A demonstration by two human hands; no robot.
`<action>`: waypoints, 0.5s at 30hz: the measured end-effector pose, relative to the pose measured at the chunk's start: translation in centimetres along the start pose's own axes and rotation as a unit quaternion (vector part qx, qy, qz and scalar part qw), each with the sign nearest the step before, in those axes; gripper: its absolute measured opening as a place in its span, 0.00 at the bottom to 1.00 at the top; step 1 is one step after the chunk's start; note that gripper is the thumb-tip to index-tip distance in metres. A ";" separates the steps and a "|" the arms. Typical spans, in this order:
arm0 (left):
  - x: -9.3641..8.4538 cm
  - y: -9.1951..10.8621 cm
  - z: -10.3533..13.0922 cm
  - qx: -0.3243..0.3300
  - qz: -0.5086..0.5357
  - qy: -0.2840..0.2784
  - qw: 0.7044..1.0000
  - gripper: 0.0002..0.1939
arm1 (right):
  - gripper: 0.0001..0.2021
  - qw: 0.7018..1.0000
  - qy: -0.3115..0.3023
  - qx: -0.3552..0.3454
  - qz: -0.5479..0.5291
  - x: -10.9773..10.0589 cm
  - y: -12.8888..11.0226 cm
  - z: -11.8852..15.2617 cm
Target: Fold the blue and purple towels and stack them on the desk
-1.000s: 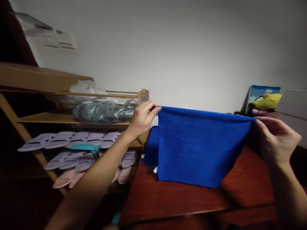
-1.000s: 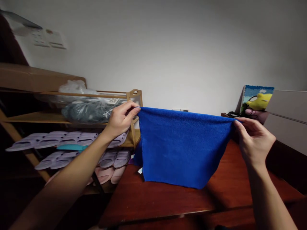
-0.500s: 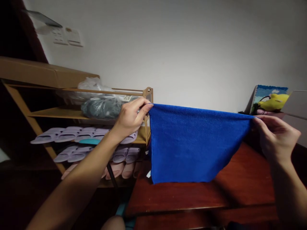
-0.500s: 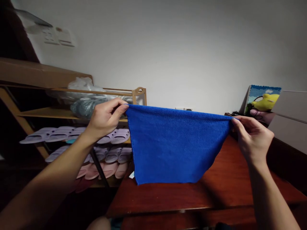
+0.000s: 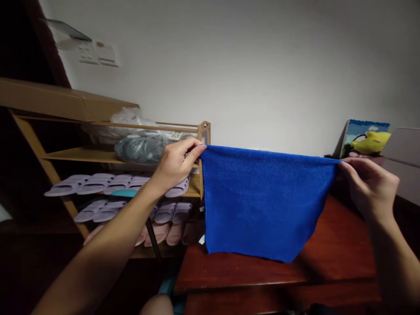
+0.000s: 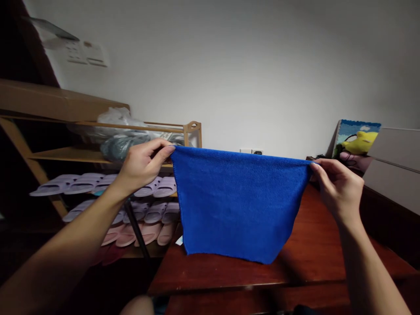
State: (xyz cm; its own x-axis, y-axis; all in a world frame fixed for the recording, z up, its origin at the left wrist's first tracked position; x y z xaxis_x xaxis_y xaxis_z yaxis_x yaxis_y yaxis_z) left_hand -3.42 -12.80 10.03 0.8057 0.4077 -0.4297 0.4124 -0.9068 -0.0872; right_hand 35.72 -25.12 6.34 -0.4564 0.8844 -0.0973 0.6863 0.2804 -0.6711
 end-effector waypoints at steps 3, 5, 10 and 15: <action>0.0 -0.1 0.2 0.004 0.002 0.000 1.000 0.12 | 0.11 0.999 -0.017 -0.006 0.048 0.1 0.1 0.0; -0.1 0.1 0.5 -0.006 0.014 0.007 1.000 0.12 | 0.11 0.997 -0.013 -0.037 0.074 0.1 0.2 0.1; -0.8 0.3 1.0 -0.089 0.162 0.038 0.982 0.15 | 0.09 0.994 -0.015 -0.101 0.030 -0.1 0.1 0.3; -1.7 0.4 1.0 -0.117 0.244 0.078 0.960 0.17 | 0.08 0.997 -0.027 -0.012 -0.073 -0.4 -0.4 0.4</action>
State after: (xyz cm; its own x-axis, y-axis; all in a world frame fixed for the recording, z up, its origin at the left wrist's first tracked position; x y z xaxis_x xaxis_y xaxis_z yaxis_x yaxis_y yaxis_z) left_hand -5.06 -13.99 9.82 0.9736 -0.0312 -0.2260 0.0394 -0.9526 0.3015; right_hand 35.37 -25.74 6.37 -0.5814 0.8126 -0.0394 0.6238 0.4142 -0.6629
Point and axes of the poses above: each hand's wrist, its own z-axis away from the middle knuckle, its own x-axis out of the palm, y = z × x, the point moved 1 cm from there along -z, towards the middle knuckle, and after that the axes turned 15 degrees about x, right-handed, at the moved point
